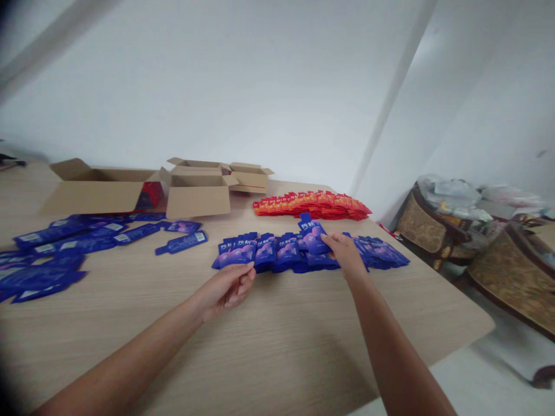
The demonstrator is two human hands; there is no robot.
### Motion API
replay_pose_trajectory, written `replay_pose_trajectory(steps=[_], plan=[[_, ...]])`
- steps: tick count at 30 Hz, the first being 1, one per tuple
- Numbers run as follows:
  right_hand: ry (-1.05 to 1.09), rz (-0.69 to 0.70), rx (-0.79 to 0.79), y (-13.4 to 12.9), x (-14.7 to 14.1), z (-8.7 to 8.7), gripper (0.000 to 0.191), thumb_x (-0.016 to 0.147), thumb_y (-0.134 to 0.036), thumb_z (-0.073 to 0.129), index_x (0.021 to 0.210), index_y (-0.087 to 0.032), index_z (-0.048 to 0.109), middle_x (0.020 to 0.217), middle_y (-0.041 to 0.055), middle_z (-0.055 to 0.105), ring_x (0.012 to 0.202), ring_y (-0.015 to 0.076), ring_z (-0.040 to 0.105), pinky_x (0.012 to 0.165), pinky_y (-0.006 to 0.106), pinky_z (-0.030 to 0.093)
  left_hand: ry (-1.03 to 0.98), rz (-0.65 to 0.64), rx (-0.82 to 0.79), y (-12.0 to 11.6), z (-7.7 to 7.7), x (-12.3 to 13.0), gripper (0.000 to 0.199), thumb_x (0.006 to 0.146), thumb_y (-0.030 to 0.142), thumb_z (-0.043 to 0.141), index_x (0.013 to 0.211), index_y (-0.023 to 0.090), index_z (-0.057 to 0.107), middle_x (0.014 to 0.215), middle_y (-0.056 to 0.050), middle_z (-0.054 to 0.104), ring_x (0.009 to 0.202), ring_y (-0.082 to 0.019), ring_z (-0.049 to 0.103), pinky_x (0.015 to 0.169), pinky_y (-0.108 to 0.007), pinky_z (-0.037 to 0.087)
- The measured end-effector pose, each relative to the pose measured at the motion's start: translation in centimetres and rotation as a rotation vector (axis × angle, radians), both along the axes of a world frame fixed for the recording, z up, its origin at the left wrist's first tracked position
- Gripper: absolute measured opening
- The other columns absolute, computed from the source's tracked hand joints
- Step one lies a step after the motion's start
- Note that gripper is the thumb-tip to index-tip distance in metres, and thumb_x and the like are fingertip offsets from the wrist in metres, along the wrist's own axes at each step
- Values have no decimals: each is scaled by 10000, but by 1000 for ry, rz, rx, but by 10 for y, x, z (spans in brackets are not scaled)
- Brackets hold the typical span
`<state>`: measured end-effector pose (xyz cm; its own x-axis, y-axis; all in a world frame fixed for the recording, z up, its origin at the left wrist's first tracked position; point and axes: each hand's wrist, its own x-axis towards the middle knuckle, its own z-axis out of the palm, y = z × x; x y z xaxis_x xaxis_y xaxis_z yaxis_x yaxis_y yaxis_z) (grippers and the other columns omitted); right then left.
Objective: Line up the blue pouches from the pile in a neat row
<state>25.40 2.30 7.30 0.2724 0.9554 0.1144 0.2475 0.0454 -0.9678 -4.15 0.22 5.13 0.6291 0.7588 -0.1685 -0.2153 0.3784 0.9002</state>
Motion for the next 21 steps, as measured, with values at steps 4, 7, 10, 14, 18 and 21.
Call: replay_pose_trajectory(steps=[4, 7, 10, 14, 18, 21], plan=[[-264, -11, -95, 10, 12, -13, 335, 659, -500, 575, 575, -184, 502, 433, -62, 395, 400, 90, 364, 409, 217, 275, 26, 43, 48, 7, 6, -8, 286, 824, 425, 512, 703, 167, 489, 441, 72, 410, 299, -34, 298, 288, -145, 171], [-329, 10, -113, 16, 4, -20, 322, 663, -473, 553, 532, -191, 472, 426, -57, 392, 409, 96, 383, 420, 216, 295, 16, 67, 97, 13, 9, -16, 277, 835, 413, 498, 708, 167, 492, 441, 66, 421, 302, -39, 305, 290, -149, 172], [-436, -26, -138, 19, -2, -22, 291, 701, -431, 524, 547, -185, 501, 461, -38, 444, 452, 110, 445, 448, 211, 332, 4, 100, 125, 18, 11, -23, 263, 827, 401, 515, 712, 166, 492, 447, 64, 424, 312, -40, 315, 294, -149, 168], [-736, -39, -173, 19, -2, -18, 321, 771, -396, 480, 544, -176, 536, 504, 1, 529, 520, 132, 517, 510, 221, 347, 6, 118, 131, 23, 12, -30, 242, 810, 382, 540, 713, 167, 486, 444, 68, 417, 312, -42, 312, 297, -152, 155], [-995, -56, -213, 16, -2, -9, 305, 795, -352, 487, 581, -172, 608, 601, 48, 634, 622, 155, 575, 572, 232, 340, -12, 135, 159, 28, 12, -36, 241, 820, 384, 518, 725, 164, 487, 461, 66, 420, 329, -42, 312, 308, -156, 164], [-1053, -55, -272, 11, -3, -4, 315, 811, -342, 465, 588, -182, 620, 600, 45, 648, 623, 159, 588, 573, 236, 328, 24, 171, 209, 36, 10, -42, 255, 814, 403, 508, 723, 166, 484, 470, 63, 423, 340, -48, 323, 319, -162, 176]])
